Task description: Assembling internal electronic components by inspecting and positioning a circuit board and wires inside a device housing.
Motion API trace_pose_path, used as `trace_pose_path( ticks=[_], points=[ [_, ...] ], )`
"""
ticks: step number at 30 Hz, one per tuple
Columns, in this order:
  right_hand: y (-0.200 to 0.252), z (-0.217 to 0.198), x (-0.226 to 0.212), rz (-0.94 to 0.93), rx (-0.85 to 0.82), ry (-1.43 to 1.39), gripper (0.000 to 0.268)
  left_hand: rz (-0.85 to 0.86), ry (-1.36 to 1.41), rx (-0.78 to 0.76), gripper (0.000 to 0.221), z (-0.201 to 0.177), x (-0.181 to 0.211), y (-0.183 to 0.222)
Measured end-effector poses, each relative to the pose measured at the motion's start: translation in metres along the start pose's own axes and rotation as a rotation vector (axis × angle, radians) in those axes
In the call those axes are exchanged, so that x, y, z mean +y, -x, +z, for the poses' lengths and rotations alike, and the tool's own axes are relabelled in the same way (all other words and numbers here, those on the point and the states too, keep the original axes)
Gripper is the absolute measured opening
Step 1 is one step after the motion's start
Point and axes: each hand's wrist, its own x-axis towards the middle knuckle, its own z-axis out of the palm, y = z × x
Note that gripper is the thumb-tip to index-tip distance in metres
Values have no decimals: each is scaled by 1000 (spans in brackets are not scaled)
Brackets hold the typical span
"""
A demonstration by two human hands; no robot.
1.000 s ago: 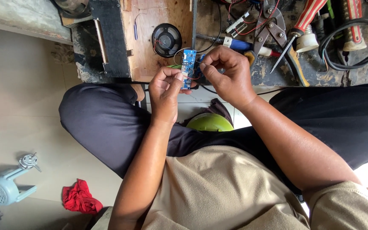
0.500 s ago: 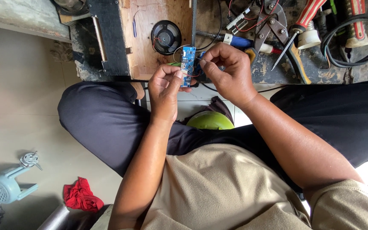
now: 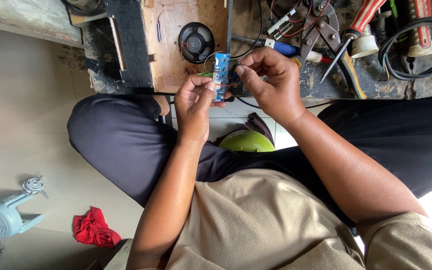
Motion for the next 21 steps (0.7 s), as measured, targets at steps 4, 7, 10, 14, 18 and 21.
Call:
trace_pose_path(
  ticks=[4, 7, 10, 14, 18, 21],
  points=[
    [0, -1, -4, -2, 4, 3, 9, 3, -8, -7, 10, 2, 3, 0],
    [-1, -1, -4, -14, 6, -6, 9, 7, -12, 3, 10, 1, 2, 0],
    [-1, -1, -6, -27, 2, -8, 7, 6, 1, 3, 10, 1, 0, 0],
    [-2, -1, -11, -52, 12, 55, 9, 8, -12, 6, 10, 1, 1, 0],
    [-4, -1, -14, -85, 8, 103, 8, 10, -16, 11, 10, 1, 0, 0],
    [-4, -2, -15, -118, 37, 114, 9, 3, -12, 14, 11, 1, 2, 0]
  ],
)
